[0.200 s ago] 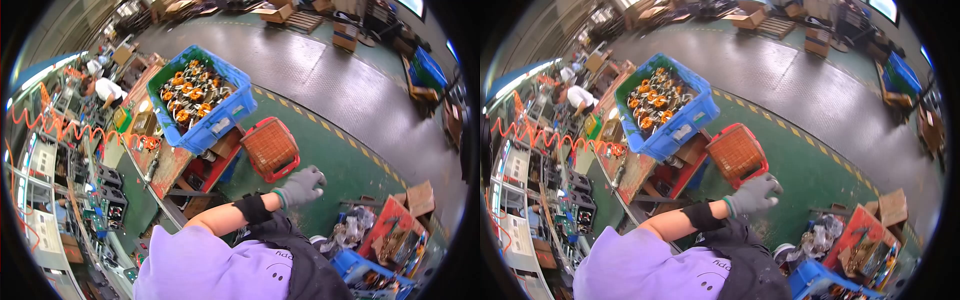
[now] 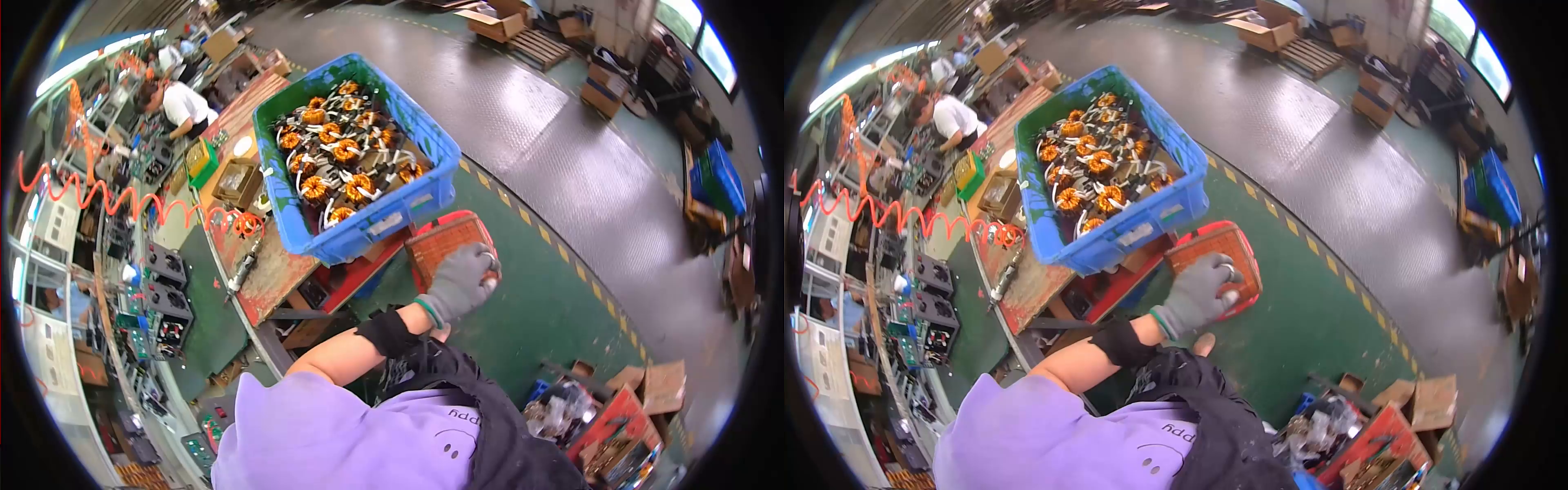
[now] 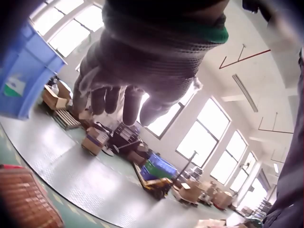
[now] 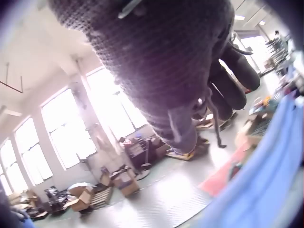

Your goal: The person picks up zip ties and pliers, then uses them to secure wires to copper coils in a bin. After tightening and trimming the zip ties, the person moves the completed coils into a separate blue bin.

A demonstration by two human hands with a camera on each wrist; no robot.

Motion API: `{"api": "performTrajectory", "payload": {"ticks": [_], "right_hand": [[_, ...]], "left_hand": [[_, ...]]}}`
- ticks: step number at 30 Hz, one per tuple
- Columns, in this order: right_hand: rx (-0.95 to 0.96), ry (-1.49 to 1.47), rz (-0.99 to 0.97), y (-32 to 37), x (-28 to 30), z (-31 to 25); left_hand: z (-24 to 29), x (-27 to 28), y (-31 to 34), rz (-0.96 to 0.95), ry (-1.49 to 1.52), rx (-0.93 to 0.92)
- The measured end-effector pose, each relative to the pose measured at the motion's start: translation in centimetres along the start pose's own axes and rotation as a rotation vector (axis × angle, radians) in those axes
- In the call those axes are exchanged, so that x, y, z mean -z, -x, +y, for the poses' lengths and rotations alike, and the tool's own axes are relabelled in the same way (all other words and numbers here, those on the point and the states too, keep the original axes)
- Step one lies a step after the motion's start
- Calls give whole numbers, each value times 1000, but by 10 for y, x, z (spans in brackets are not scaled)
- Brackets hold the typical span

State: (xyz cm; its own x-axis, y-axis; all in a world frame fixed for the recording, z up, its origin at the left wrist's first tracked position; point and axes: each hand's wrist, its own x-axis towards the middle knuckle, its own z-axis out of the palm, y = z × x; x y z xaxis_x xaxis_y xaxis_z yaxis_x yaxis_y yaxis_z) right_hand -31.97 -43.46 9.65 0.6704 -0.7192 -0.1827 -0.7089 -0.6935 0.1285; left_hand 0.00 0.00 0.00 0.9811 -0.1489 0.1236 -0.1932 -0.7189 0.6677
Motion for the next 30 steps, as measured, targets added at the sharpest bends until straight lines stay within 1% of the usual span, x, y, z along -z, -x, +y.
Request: {"api": "performTrajectory", "payload": {"ticks": [1,2,3,4,5,7,8,9,11,13,14,15,16,17,18,19,20,21,22,23,25,26,28,30], "right_hand": [[55,-47,-6,-17,11,-30],[110,-94,-21,-33,20,-62],[246,-125,-24,-50,27,-98],[260,-113,-22,-69,15,-111],[415,-150,4,-98,-7,-115],[738,-237,56,-152,-35,-133],[760,-231,54,-167,-31,-157],[800,-248,12,-178,-24,-192],[828,-283,-82,-188,-8,-258],[896,-278,-77,-202,9,-314],[852,-294,-119,-214,13,-334],[875,-300,-80,-224,21,-348],[934,-313,-69,-244,22,-357],[953,-256,-68,-262,24,-362],[914,-216,-123,-280,26,-366],[888,-187,-191,-298,26,-366],[851,-163,-186,-316,24,-363],[820,-137,-182,-334,20,-358],[785,-154,-190,-354,17,-350],[746,-176,-195,-372,13,-340],[681,-241,-163,-400,8,-320],[581,-263,-143,-412,11,-310],[507,-269,-220,-430,11,-288],[326,-324,-214,-436,6,-255]], "left_hand": [[-17,8,-12,24,14,18],[-33,18,-23,220,-106,-45],[-47,28,-34,406,-231,-109],[-59,37,-44,453,-269,-102],[-69,43,-51,458,-264,-81],[-89,54,-64,576,-364,40],[-101,55,-70,606,-373,114],[-114,55,-74,605,-390,159],[-112,59,-84,507,-474,372],[-116,53,-93,597,-548,420],[-124,46,-96,663,-502,405],[-122,41,-99,647,-628,519],[-137,31,-97,619,-626,612],[-167,21,-87,564,-751,658],[-145,-3,-141,518,-706,550],[-158,2,-125,518,-634,477],[-187,20,-117,521,-568,411],[-224,38,-77,525,-498,353],[-243,52,-72,527,-435,303],[-231,46,-127,525,-368,250],[-191,17,-242,499,-211,140],[-167,-6,-294,473,-128,91],[-113,-42,-374,403,10,19],[-54,-75,-430,333,134,-24]]}}
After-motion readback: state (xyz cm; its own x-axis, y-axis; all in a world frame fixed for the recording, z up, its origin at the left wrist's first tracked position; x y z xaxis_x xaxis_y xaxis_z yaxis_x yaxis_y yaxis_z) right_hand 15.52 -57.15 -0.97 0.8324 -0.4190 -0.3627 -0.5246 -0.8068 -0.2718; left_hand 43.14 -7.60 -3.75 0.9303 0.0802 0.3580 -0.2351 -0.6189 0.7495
